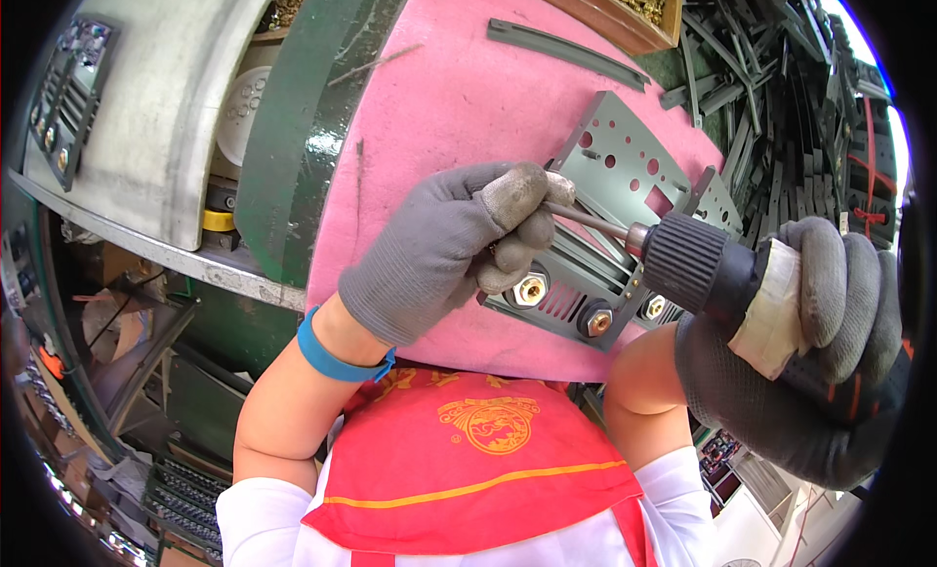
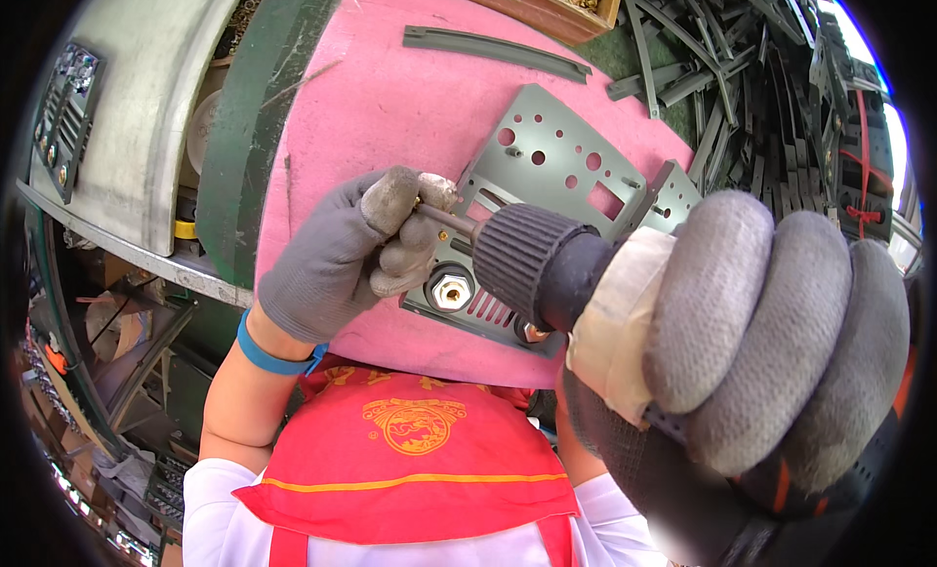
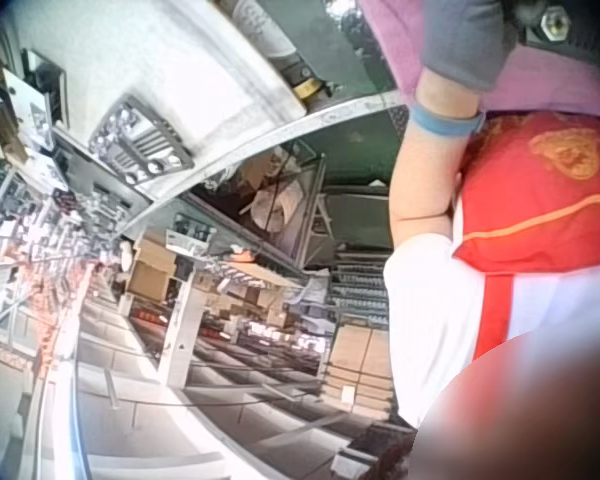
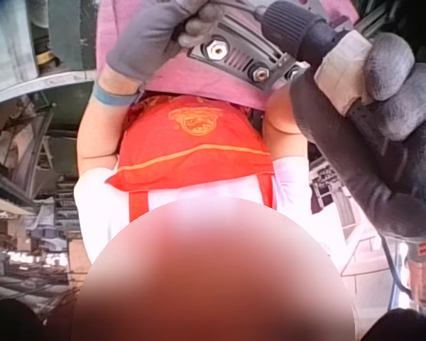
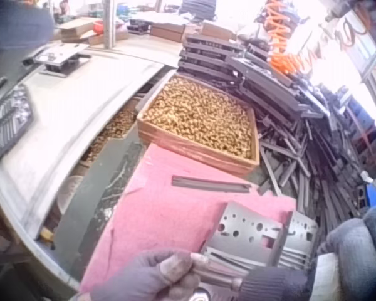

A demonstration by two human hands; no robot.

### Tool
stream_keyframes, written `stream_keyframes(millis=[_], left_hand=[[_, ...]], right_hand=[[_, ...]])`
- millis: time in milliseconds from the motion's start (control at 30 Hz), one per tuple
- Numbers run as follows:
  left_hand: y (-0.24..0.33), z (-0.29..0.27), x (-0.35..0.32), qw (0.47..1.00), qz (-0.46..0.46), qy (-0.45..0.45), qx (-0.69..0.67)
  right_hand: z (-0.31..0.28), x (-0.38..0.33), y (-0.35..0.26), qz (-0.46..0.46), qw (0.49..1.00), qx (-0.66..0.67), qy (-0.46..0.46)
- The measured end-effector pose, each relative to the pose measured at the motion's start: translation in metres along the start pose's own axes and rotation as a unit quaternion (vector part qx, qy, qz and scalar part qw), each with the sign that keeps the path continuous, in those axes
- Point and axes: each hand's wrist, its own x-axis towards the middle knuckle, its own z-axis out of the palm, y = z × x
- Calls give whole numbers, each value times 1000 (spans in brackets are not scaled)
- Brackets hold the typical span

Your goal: Assembling electronic components and circuit boards into metal panels using a power drill and screws.

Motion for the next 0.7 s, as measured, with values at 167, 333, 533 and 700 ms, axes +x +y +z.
stream_keyframes(millis=[167,333,533,700], left_hand=[[7,4,-3,997,-50,14,50],[10,12,-5,985,-5,49,164],[-4,12,-3,853,113,169,480],[-22,8,4,849,135,135,493]], right_hand=[[0,-4,1,-18,1000,18,14],[-4,-5,1,-35,998,22,48],[7,-5,14,-245,654,-713,72],[-23,7,-6,69,973,-210,-71]])
